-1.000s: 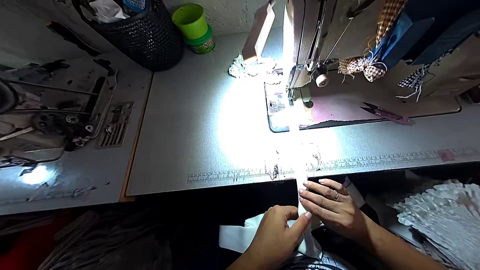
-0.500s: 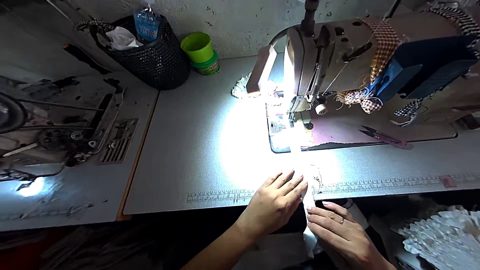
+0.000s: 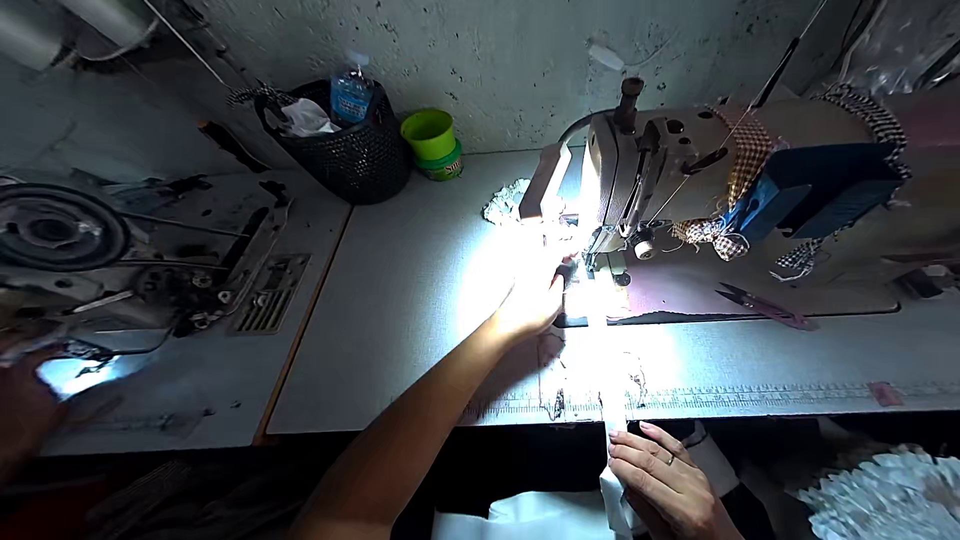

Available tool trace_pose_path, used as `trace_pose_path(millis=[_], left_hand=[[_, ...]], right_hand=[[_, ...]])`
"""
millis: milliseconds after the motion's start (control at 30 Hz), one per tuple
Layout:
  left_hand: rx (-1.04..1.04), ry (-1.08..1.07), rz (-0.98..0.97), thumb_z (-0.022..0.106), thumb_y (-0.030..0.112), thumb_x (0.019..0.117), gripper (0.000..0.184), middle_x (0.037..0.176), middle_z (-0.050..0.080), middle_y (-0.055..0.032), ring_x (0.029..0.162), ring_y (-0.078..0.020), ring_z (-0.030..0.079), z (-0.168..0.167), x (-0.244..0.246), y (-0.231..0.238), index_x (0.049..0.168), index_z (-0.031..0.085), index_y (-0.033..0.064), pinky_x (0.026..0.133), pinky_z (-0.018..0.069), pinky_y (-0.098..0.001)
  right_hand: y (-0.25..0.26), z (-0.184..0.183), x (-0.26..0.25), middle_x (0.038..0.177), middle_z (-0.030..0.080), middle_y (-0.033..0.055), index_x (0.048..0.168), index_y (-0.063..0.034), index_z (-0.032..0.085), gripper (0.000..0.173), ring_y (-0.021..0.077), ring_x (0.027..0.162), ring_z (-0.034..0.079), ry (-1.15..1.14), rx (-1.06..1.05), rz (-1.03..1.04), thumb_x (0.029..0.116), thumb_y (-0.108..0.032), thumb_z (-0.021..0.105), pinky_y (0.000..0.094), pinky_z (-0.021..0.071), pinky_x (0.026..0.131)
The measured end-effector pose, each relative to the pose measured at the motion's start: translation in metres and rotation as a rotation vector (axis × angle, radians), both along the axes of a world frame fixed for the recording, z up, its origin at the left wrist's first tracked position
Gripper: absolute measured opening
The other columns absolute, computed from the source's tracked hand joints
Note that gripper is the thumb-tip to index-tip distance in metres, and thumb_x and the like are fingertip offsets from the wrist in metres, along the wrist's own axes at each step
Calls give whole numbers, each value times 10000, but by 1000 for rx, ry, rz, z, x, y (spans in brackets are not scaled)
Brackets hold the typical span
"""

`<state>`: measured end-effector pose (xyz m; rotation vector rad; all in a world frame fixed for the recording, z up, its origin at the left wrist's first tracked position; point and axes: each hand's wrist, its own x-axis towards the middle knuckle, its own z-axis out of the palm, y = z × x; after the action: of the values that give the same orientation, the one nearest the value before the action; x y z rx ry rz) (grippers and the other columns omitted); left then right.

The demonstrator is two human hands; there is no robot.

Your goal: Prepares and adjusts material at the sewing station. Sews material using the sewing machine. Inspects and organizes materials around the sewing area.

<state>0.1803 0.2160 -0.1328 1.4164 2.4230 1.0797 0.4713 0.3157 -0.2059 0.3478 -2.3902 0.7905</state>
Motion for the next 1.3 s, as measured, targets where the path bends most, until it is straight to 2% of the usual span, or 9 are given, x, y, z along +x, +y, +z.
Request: trace_pose_path(millis=[133, 200, 300, 500, 733, 867, 1067, 1167, 1300], left_hand=[[-78, 51, 49, 445, 28, 1023, 312, 1286, 643, -199, 1274, -338, 559, -1, -20, 26, 1228, 677, -15, 1091, 393, -548], [-172, 52, 75, 435, 43, 1029, 313, 1279, 640, -182, 1300, -361, 522, 4, -19, 31, 1200, 695, 8, 1126, 284, -639], [-190, 1, 123, 416, 53, 1034, 328, 1239, 661, -165, 1253, -352, 549, 0, -17, 31, 1181, 709, 34, 1114, 246, -658], [-100, -78, 97, 379, 13, 1051, 346, 1151, 687, -177, 1059, -270, 646, -6, -23, 24, 1183, 698, -4, 934, 497, -449], [-94, -54, 56, 394, -11, 1025, 358, 1223, 686, -174, 1187, -276, 622, -9, -29, 25, 1171, 722, -8, 1033, 457, -456], [-103, -59, 47, 393, 5, 1029, 365, 1276, 669, -187, 1231, -293, 607, -13, -33, 25, 1183, 723, -22, 1066, 446, -464], [-134, -52, 54, 384, 10, 1033, 382, 1266, 682, -178, 1226, -305, 614, -7, -31, 26, 1203, 726, 0, 1065, 439, -493], [-140, -45, 55, 392, 23, 1030, 381, 1283, 677, -161, 1251, -301, 593, -9, -32, 26, 1209, 729, 17, 1087, 397, -522], [-115, -2, 38, 409, -3, 1008, 367, 1326, 649, -180, 1282, -315, 568, -10, -32, 26, 1182, 732, -8, 1091, 405, -504]], right_hand=[[-2, 1, 1, 1113, 764, 59, 1014, -78, 735, 180, 140, 1239, 639, -17, -11, -15, 1029, -116, 560, 348, 346, 1198], [-4, 1, 1, 1111, 763, 61, 1020, -75, 735, 175, 143, 1235, 642, -11, -22, -35, 1022, -110, 564, 348, 359, 1190], [-8, -3, 0, 1093, 763, 56, 1035, -77, 728, 186, 135, 1213, 649, 33, -41, -86, 1025, -136, 551, 327, 375, 1174], [-10, -1, -27, 1066, 770, 43, 1000, -96, 736, 234, 122, 1182, 664, 51, -89, -227, 1024, -185, 521, 304, 413, 1133], [-3, 16, -67, 885, 763, 27, 885, -79, 780, 254, 156, 957, 719, -46, -94, -341, 965, -175, 558, 360, 515, 1011], [5, 24, -89, 865, 746, 33, 863, -73, 773, 226, 167, 935, 705, -94, -93, -374, 946, -149, 578, 355, 532, 962], [15, 27, -120, 1031, 773, 110, 978, -29, 795, 227, 252, 1080, 716, -69, -45, -392, 936, -133, 597, 396, 515, 1054], [21, 28, -134, 985, 769, 105, 936, -43, 789, 203, 248, 1037, 721, -65, -28, -401, 944, -133, 607, 394, 526, 1026], [29, 33, -156, 1101, 759, 100, 1010, -54, 786, 202, 261, 1167, 677, -81, -37, -365, 954, -107, 600, 407, 477, 1102]])
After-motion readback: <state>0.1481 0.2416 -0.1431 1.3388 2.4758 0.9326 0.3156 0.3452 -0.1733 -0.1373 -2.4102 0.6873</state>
